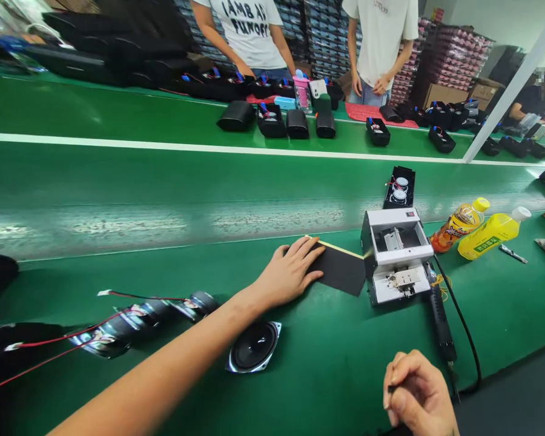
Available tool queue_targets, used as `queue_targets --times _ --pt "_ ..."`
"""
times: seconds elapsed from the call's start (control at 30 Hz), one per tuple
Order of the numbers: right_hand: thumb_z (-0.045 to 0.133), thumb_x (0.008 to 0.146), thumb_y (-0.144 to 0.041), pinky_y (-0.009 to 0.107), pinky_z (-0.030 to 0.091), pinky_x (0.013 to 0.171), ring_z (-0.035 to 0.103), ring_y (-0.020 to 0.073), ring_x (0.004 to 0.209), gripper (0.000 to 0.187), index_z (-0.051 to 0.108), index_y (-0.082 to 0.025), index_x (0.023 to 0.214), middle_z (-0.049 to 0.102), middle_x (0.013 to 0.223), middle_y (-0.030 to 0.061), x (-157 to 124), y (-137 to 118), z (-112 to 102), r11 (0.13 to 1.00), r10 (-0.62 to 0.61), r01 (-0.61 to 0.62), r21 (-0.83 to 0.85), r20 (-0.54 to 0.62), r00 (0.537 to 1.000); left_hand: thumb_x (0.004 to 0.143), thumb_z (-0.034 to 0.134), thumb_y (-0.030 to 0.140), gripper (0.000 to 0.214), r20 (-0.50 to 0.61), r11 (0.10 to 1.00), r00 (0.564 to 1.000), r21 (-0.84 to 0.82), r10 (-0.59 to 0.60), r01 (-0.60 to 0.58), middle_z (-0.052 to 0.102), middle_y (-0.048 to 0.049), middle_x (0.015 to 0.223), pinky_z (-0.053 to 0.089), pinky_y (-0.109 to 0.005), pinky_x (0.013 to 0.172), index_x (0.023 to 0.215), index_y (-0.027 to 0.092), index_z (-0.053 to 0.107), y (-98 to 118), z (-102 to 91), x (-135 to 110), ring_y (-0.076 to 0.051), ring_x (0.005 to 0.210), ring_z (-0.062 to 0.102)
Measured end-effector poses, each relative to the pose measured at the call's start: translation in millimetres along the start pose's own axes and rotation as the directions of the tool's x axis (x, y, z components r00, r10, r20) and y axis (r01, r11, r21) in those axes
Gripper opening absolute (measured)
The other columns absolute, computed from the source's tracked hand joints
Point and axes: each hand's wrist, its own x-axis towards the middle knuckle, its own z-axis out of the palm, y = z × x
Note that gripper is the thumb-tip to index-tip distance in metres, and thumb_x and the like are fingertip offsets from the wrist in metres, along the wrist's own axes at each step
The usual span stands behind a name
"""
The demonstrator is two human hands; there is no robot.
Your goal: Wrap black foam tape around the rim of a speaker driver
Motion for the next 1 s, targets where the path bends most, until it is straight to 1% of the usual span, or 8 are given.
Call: queue_targets --times 0.27,0.37,0.53,0.63,0.73,0.83,0.9,1.0 --pt "0.071 0.097 -0.042 0.027 0.048 0.045 0.052 0.0136 0.048 0.019 0.081 -0.027 0.092 0.069 0.069 0.0078 -7.5 19.0 -5.9 0.996 -0.035 0.042 -0.073 0.098 0.995 0.105 0.046 0.053 0.056 -0.036 0.978 0.981 0.079 -0.192 0.195 0.056 -0.0300 0.143 0.047 -0.056 0.098 0.136 0.008 0.060 28.2 3.0 9.2 -0.045 0.131 0.051" --pt "0.064 0.102 -0.036 0.032 0.055 0.055 0.060 0.0169 0.056 0.021 0.083 -0.029 0.098 0.073 0.074 0.0096 -10.3 27.4 -7.3 0.995 -0.026 0.039 -0.088 0.146 0.989 0.106 0.040 0.056 0.060 -0.033 0.967 0.971 0.088 -0.237 0.239 0.059 -0.0316 0.134 0.048 -0.055 0.095 0.130 0.005 0.060 43.5 3.0 10.7 -0.045 0.124 0.052" --pt "0.072 0.097 -0.043 0.027 0.050 0.052 0.062 0.0159 0.057 0.026 0.079 -0.032 0.120 0.076 0.078 0.0084 -11.0 27.9 -4.5 0.995 0.094 -0.089 -0.038 0.159 0.983 0.104 0.047 0.055 0.057 0.010 0.973 0.975 0.064 -0.223 0.222 0.059 -0.0285 0.132 0.048 -0.052 0.095 0.130 0.007 0.060 49.7 0.7 3.0 -0.043 0.121 0.053" --pt "0.076 0.094 -0.046 0.030 0.052 0.059 0.064 0.0194 0.066 0.024 0.082 -0.028 0.108 0.073 0.072 0.0085 -6.0 23.9 1.4 0.984 0.165 -0.151 -0.094 0.165 0.972 0.105 0.045 0.053 0.057 0.018 0.974 0.974 0.019 -0.225 0.224 0.058 -0.0293 0.135 0.048 -0.055 0.096 0.136 0.008 0.058 48.3 0.4 -3.4 -0.044 0.123 0.052" --pt "0.074 0.095 -0.042 0.031 0.052 0.059 0.058 0.0177 0.063 0.018 0.081 -0.026 0.090 0.070 0.072 0.0084 -5.2 26.5 5.6 0.991 0.127 -0.118 -0.059 0.192 0.973 0.104 0.047 0.050 0.057 0.012 0.975 0.976 -0.052 -0.217 0.217 0.049 -0.0312 0.151 0.047 -0.060 0.101 0.144 0.010 0.052 44.5 -5.5 -10.8 -0.046 0.135 0.045" --pt "0.070 0.098 -0.038 0.022 0.038 0.043 0.049 0.0122 0.054 0.016 0.079 -0.027 0.091 0.070 0.084 0.0092 -12.0 34.4 2.7 0.989 0.127 -0.139 0.053 0.182 0.975 0.105 0.045 0.046 0.058 -0.001 0.969 0.980 -0.146 -0.200 0.197 0.039 -0.0248 0.164 0.045 -0.059 0.108 0.154 0.015 0.043 30.5 -22.4 -32.7 -0.042 0.147 0.037" --pt "0.069 0.099 -0.037 0.019 0.031 0.040 0.046 0.0107 0.053 0.015 0.080 -0.028 0.093 0.065 0.083 0.0072 -14.9 36.3 -0.5 0.987 0.122 -0.141 0.083 0.196 0.973 0.106 0.040 0.042 0.054 0.016 0.960 0.985 -0.223 -0.173 0.172 0.045 -0.0172 0.162 0.044 -0.051 0.114 0.155 0.020 0.043 16.6 -35.8 -58.9 -0.034 0.146 0.043" --pt "0.074 0.097 -0.038 0.020 0.034 0.044 0.050 0.0117 0.057 0.013 0.081 -0.027 0.095 0.062 0.079 0.0056 -5.0 28.4 3.2 0.983 0.182 -0.185 -0.005 0.227 0.957 0.101 0.047 0.038 0.047 0.092 0.932 0.989 -0.335 -0.116 0.140 0.062 -0.0108 0.147 0.046 -0.041 0.114 0.145 0.022 0.056 -0.7 -45.4 -102.6 -0.027 0.135 0.058"
